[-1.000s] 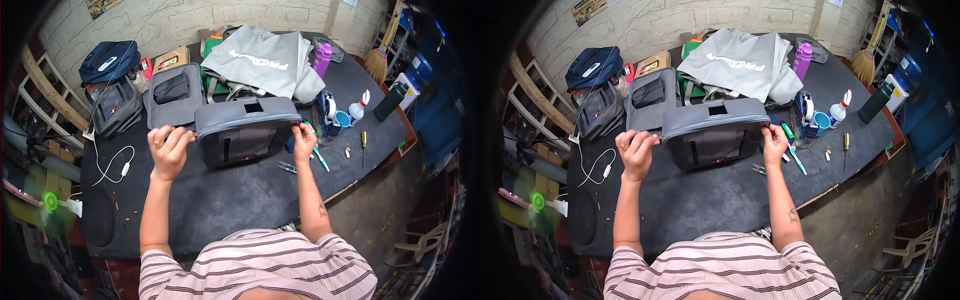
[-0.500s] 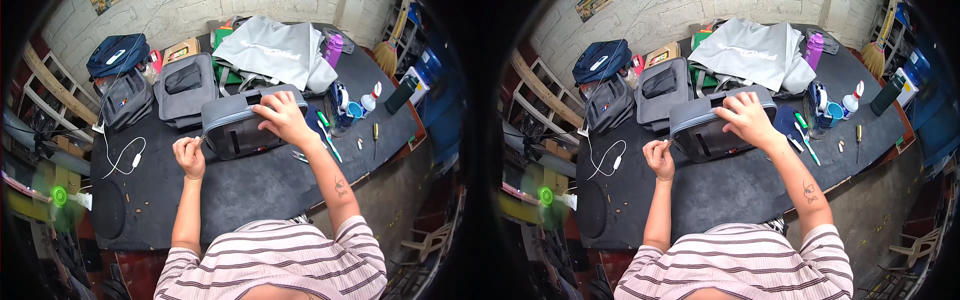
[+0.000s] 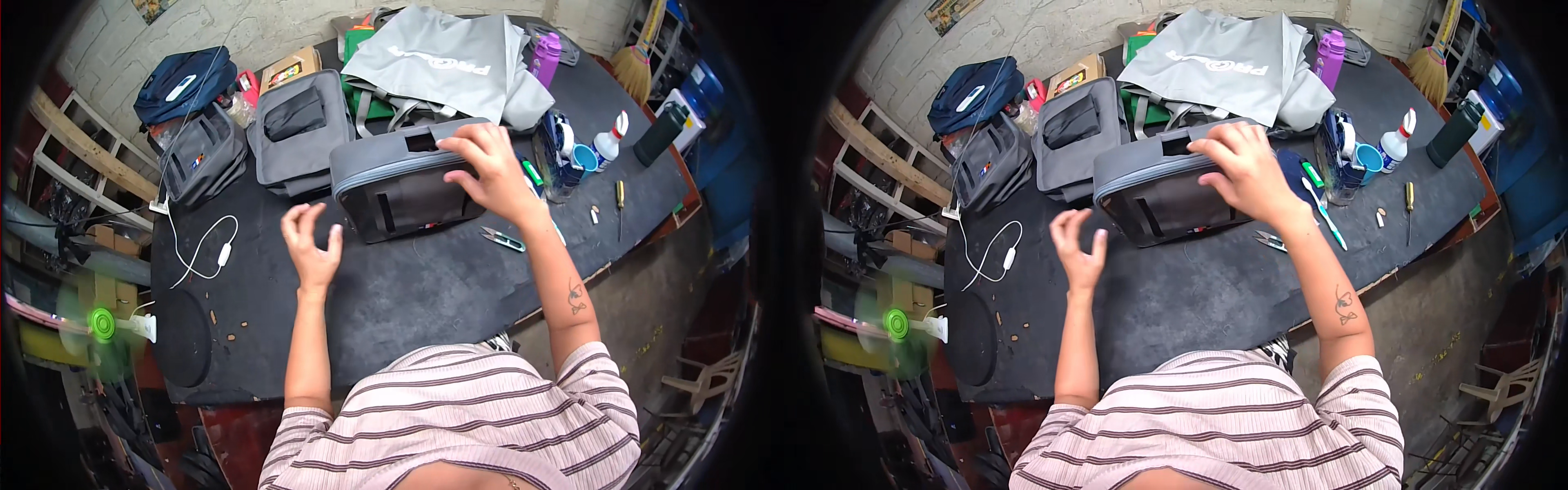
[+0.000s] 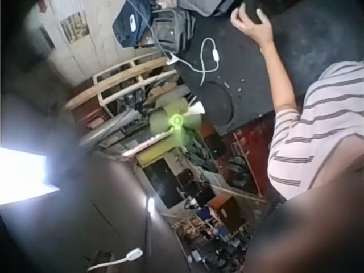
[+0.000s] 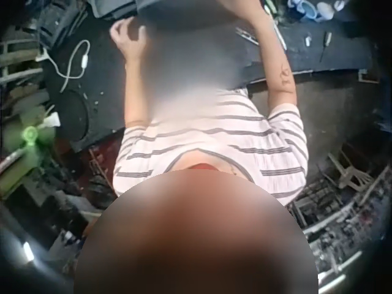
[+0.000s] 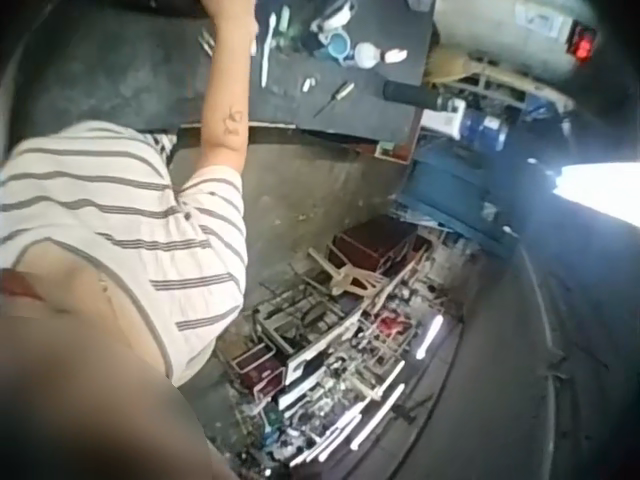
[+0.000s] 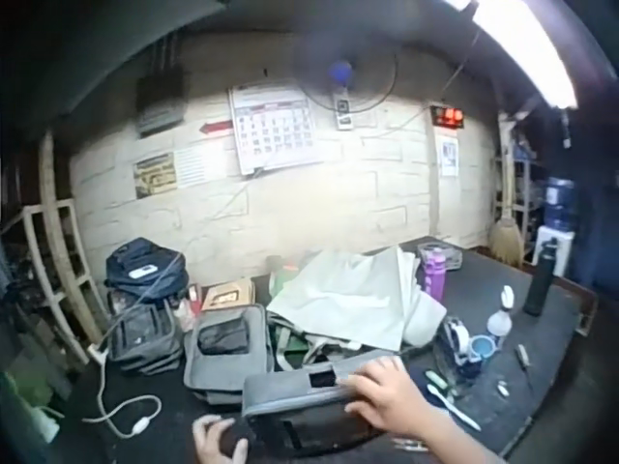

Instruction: The recorder is inspecting grey textile organizer bags, removing loose threads with tweezers and snips, and cleaning surfaces with a toothbrush.

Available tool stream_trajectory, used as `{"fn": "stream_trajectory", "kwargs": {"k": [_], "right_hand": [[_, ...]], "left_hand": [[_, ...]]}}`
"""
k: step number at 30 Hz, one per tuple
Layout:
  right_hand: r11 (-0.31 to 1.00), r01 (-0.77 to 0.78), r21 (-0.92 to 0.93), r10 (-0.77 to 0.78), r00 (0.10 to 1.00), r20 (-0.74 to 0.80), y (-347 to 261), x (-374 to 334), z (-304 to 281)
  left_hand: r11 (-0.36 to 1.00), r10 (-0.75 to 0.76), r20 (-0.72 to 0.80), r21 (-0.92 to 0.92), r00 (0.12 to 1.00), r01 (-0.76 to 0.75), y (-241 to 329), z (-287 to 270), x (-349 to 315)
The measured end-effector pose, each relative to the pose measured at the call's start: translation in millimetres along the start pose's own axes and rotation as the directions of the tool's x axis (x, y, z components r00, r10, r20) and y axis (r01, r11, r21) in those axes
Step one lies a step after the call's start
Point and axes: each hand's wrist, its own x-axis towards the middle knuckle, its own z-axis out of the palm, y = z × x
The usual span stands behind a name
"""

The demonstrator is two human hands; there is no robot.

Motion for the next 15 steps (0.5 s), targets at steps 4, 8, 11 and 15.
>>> {"fn": "stream_trajectory", "kwargs": {"k": [4, 8, 11, 15], "right_hand": [[0.999, -0.008, -0.037, 0.01, 0.998, 0.06, 10, -3, 1], [0.99, 0.039, -0.138, -0.039, 0.999, 0.001, 18, 1, 15], [0.98, 0.092, -0.174, -0.087, 0.996, 0.036, 25, -2, 21], [0.992, -0.052, -0.113, 0.044, 0.996, -0.078, 19, -8, 11]], "left_hand": [[0.958, 0.271, -0.016, -0.098, 0.962, -0.271, 59, 3, 55], [0.904, 0.387, 0.311, 0.059, 0.868, -0.424, 105, 28, 85], [0.869, 0.432, 0.312, 0.107, 0.846, -0.483, 94, 42, 87], [0.929, 0.342, 0.391, -0.005, 0.854, -0.37, 96, 32, 99]]}}
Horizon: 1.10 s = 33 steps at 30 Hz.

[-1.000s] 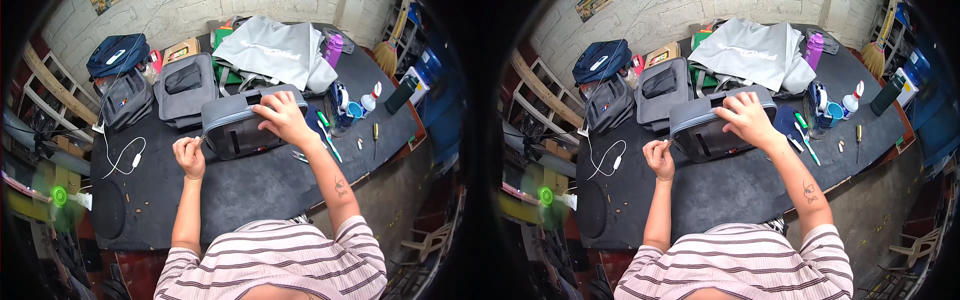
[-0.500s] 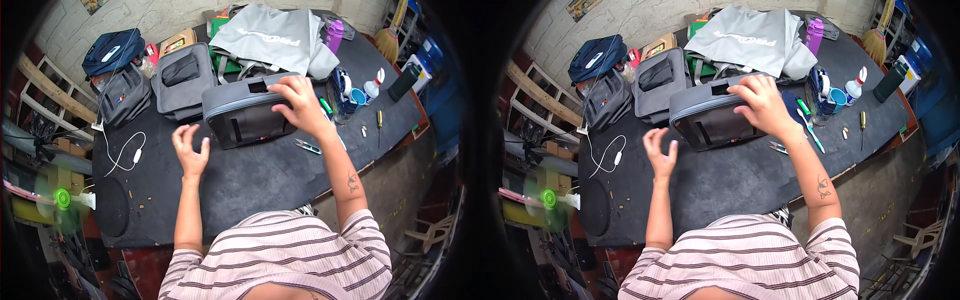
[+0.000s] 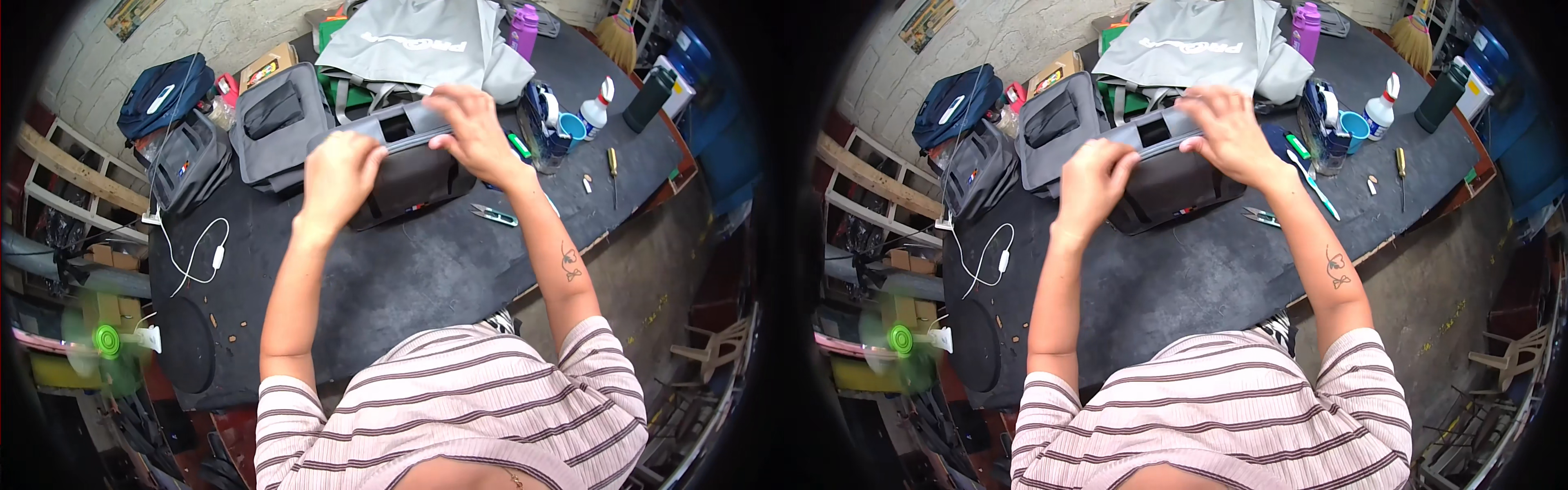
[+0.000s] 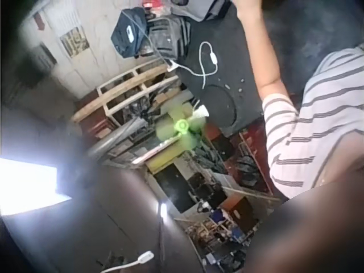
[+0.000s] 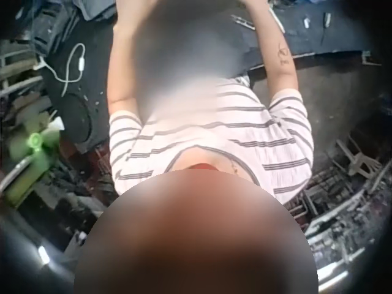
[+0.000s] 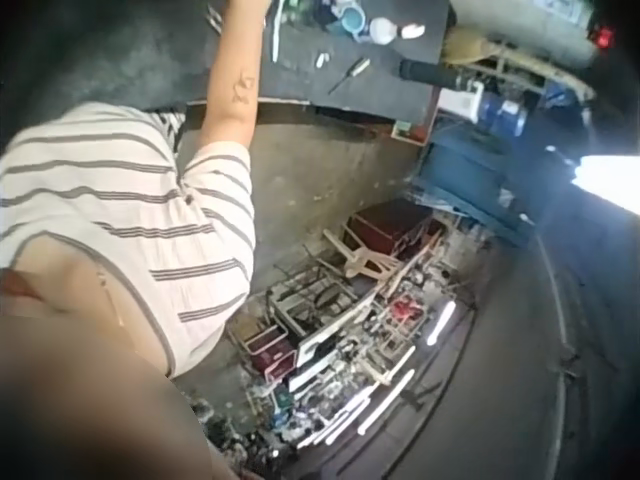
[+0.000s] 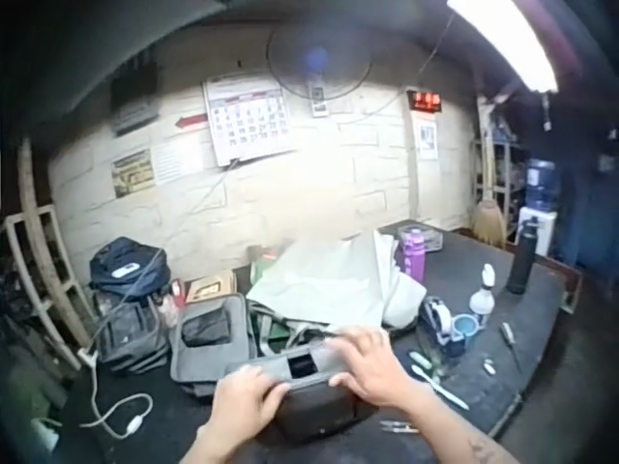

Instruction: The recorder is inspecting grey textile organizer bags, removing loose threads with tweezers and snips, and cleaning surfaces with a toothbrush.

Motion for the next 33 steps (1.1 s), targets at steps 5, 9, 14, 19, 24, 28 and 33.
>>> {"fn": "stream_trajectory", "kwargs": {"k": [5, 9, 14, 19, 24, 28, 33], "right_hand": [[0.798, -0.485, 0.358, 0.596, 0.721, -0.352, 33, -84, -9], [0.757, -0.653, 0.032, 0.647, 0.755, 0.105, 39, -184, 2], [0.696, -0.714, -0.074, 0.717, 0.686, 0.126, 16, -209, 6], [0.698, -0.677, -0.231, 0.693, 0.721, -0.018, 46, -202, 24], [0.716, -0.578, -0.39, 0.641, 0.766, 0.041, 79, -194, 42], [0.759, -0.539, -0.365, 0.625, 0.759, 0.18, 84, -179, 39], [0.646, -0.753, 0.123, 0.761, 0.648, -0.03, 70, -188, 43]], "left_hand": [[0.899, -0.214, -0.11, -0.411, 0.971, 0.152, -17, -36, 15], [0.771, -0.416, 0.151, -0.464, 0.897, 0.436, -55, -47, -6], [0.834, -0.292, 0.337, -0.369, 0.895, 0.411, -50, -37, -33], [0.884, -0.337, 0.194, -0.272, 0.921, 0.38, -43, -7, -46], [0.827, -0.455, 0.113, -0.313, 0.883, 0.467, -28, 0, -53], [0.887, -0.442, 0.131, -0.08, 0.887, 0.454, -29, -3, -53], [0.817, -0.428, -0.039, -0.443, 0.903, 0.369, -32, -6, -54]]}}
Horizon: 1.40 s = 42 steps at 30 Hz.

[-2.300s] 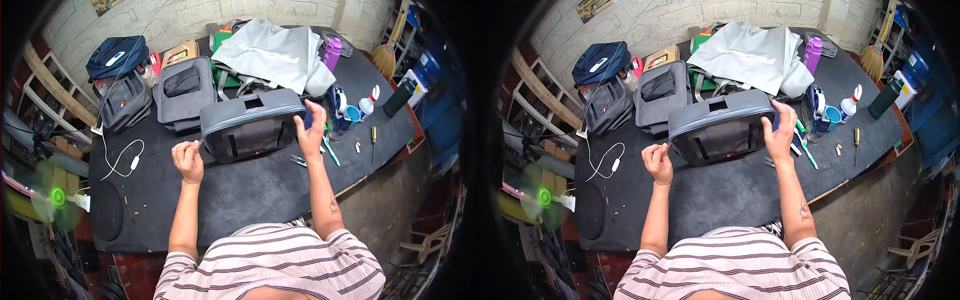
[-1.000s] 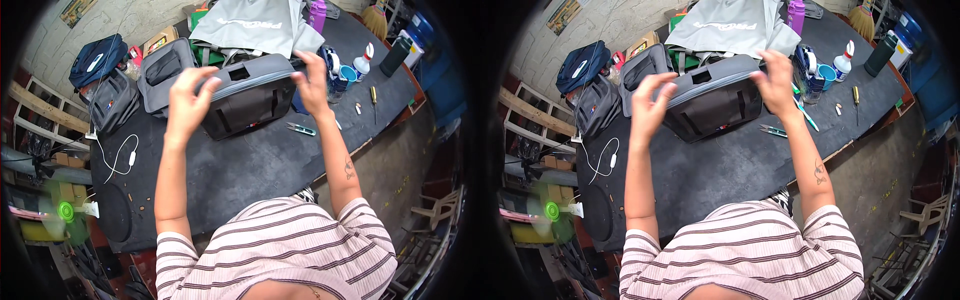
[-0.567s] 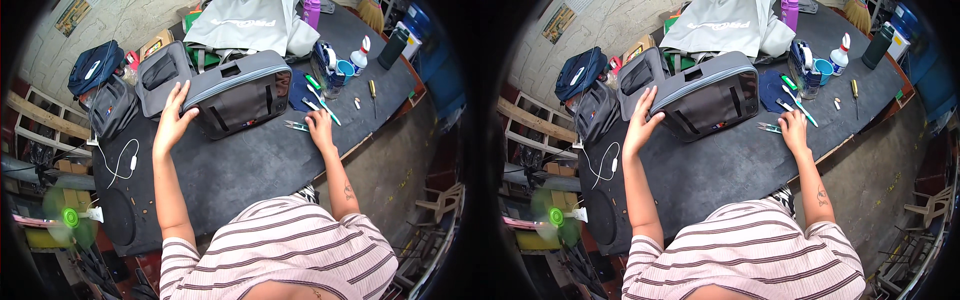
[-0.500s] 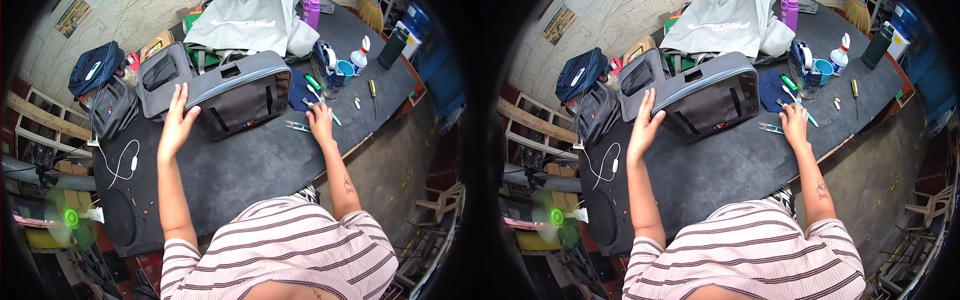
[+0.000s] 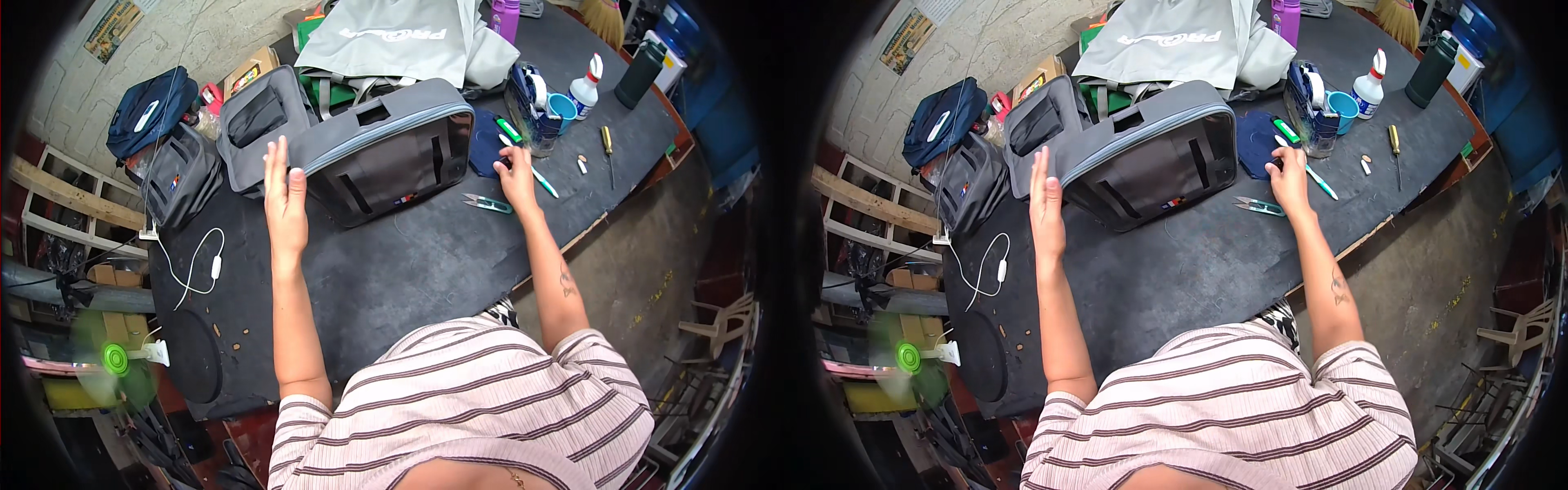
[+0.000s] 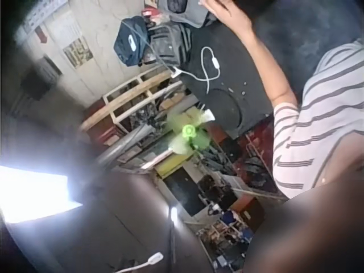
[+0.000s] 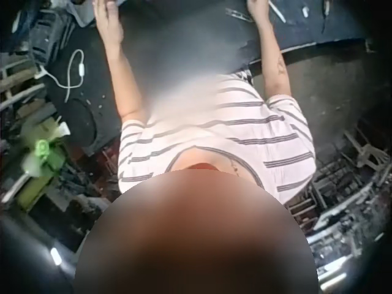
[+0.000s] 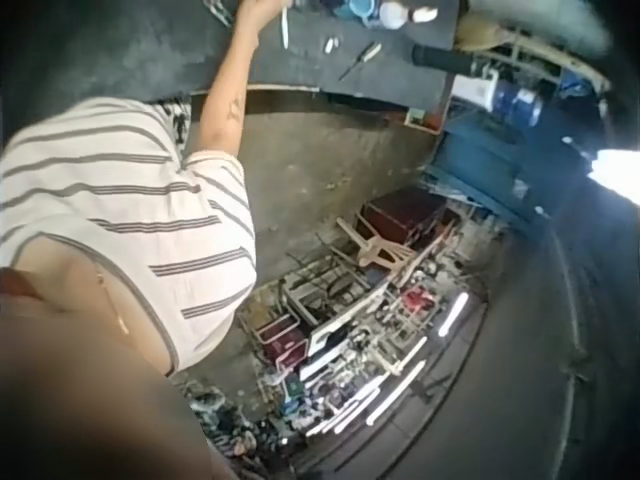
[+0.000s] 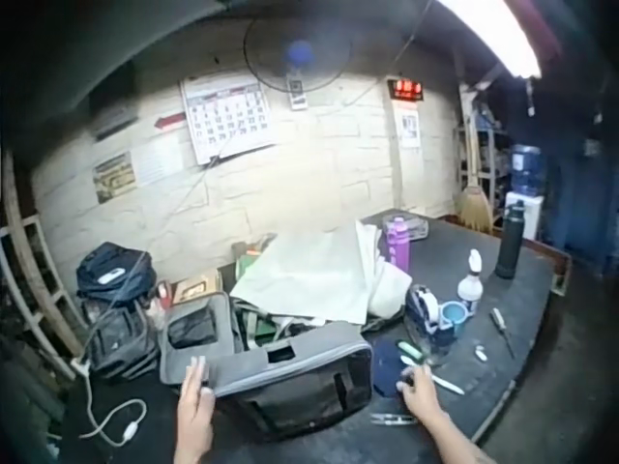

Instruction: The recorder is inspecting grey textile organizer bags, removing loose threads with tweezers and snips, and cleaning surfaces with a toothbrush.

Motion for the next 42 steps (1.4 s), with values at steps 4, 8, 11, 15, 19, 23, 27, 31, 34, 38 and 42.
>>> {"fn": "stream_trajectory", "kwargs": {"k": [4, 8, 11, 15, 19, 23, 27, 31, 34, 38, 42], "right_hand": [[0.723, -0.241, 0.647, 0.143, 0.969, 0.201, -54, -40, 8], [0.554, -0.296, 0.779, 0.103, 0.952, 0.288, -75, -67, 36], [0.748, -0.173, 0.64, 0.036, 0.975, 0.221, -58, -71, 45], [0.951, 0.03, 0.307, -0.065, 0.992, 0.104, -80, -70, 35], [0.995, 0.058, -0.076, -0.046, 0.987, 0.157, -85, -75, 36], [0.977, 0.066, -0.205, -0.044, 0.993, 0.111, -94, -66, 44], [0.98, 0.114, -0.164, -0.109, 0.993, 0.043, -89, -58, 56], [0.984, 0.1, -0.146, -0.099, 0.995, 0.015, -87, -56, 59], [0.992, 0.101, -0.073, -0.099, 0.995, 0.019, -88, -58, 57], [0.985, 0.158, -0.074, -0.158, 0.987, 0.007, -87, -57, 57], [0.986, 0.153, -0.061, -0.154, 0.988, -0.004, -84, -57, 59]], "left_hand": [[0.98, 0.196, -0.17, 0.059, 0.966, -0.189, 2, 0, 2], [0.945, 0.322, -0.354, 0.185, 0.878, -0.271, 29, 27, -1], [0.973, 0.194, -0.555, 0.001, 0.809, -0.233, 10, 44, -21], [0.992, -0.042, -0.595, -0.119, 0.803, -0.036, -30, 76, -72], [0.983, -0.183, -0.536, -0.119, 0.824, 0.141, -55, 112, -118], [0.975, -0.219, -0.486, -0.072, 0.846, 0.211, -64, 118, -130], [0.959, -0.28, -0.448, -0.093, 0.849, 0.267, -64, 120, -130], [0.951, -0.307, -0.435, -0.128, 0.847, 0.28, -67, 120, -130], [0.935, -0.343, -0.443, -0.242, 0.828, 0.258, -65, 121, -128], [0.933, -0.315, -0.502, -0.319, 0.805, 0.166, -55, 127, -121], [0.994, -0.107, -0.515, -0.073, 0.851, 0.081, -24, 129, -122]]}}
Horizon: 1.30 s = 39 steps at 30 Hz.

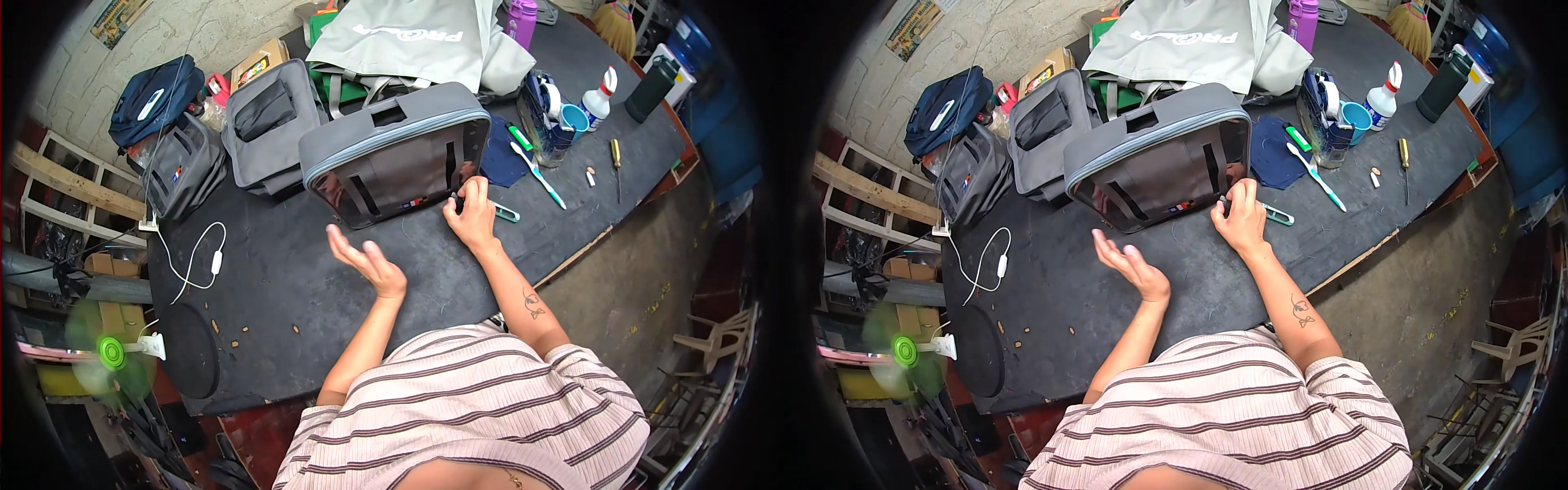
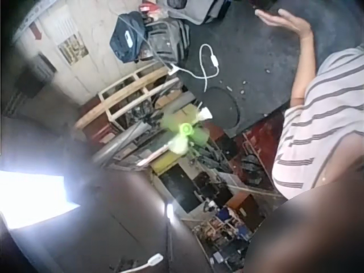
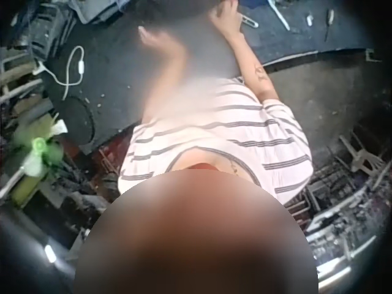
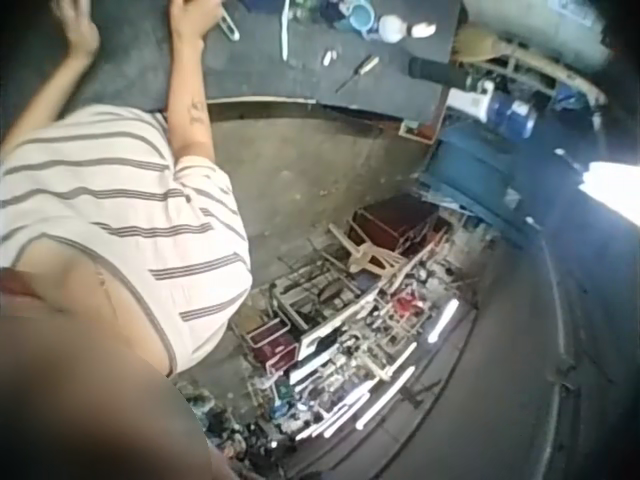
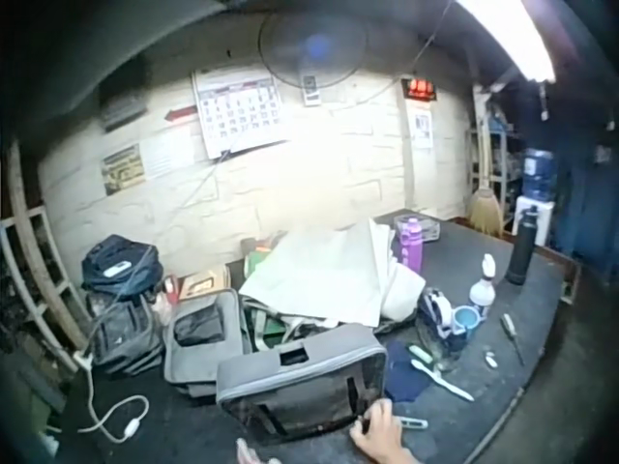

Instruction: The recorder is inspecting grey textile organizer bags, removing loose threads with tweezers and snips, and cleaning surfaces with a toothbrush.

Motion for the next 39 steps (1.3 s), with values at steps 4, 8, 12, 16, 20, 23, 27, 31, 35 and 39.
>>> {"fn": "stream_trajectory", "kwargs": {"k": [4, 8, 12, 16, 20, 23, 27, 31, 35, 39], "right_hand": [[1.0, 0.012, 0.02, -0.012, 1.0, -0.009, 0, 0, -1], [0.999, 0.006, 0.034, -0.007, 1.0, 0.03, -5, -2, -2], [1.0, -0.008, 0.002, 0.008, 1.0, 0.028, 0, -4, 2], [1.0, 0.013, 0.014, -0.013, 1.0, -0.014, 3, -3, 4], [0.999, 0.033, 0.035, -0.032, 0.999, -0.017, 4, -2, 3], [0.998, 0.021, 0.052, -0.02, 1.0, -0.023, 3, -1, 3], [1.0, 0.021, 0.023, -0.019, 0.998, -0.059, 1, 0, 1], [0.999, 0.001, -0.035, -0.001, 1.0, 0.005, 4, -1, 2], [1.0, 0.009, -0.025, -0.009, 1.0, -0.013, 4, -1, 2], [1.0, -0.006, 0.005, 0.006, 1.0, -0.025, 1, 0, 2]], "left_hand": [[0.988, 0.155, 0.32, -0.079, 0.935, -0.136, 19, 13, -28], [0.95, 0.303, 0.556, -0.239, 0.774, -0.2, 10, 45, -42], [0.97, 0.221, 0.597, -0.218, 0.771, -0.11, 6, 70, -40], [0.973, 0.192, 0.585, -0.216, 0.788, -0.077, 11, 69, -43], [0.964, 0.064, 0.555, -0.248, 0.83, 0.092, 21, 65, -48], [0.957, 0.045, 0.557, -0.261, 0.829, 0.123, 22, 66, -47], [0.965, 0.059, 0.577, -0.242, 0.815, 0.101, 19, 65, -48], [0.966, 0.057, 0.577, -0.238, 0.815, 0.101, 18, 65, -48], [0.963, 0.057, 0.576, -0.246, 0.815, 0.106, 20, 66, -48], [0.963, 0.047, 0.564, -0.246, 0.825, 0.113, 19, 65, -48]]}}
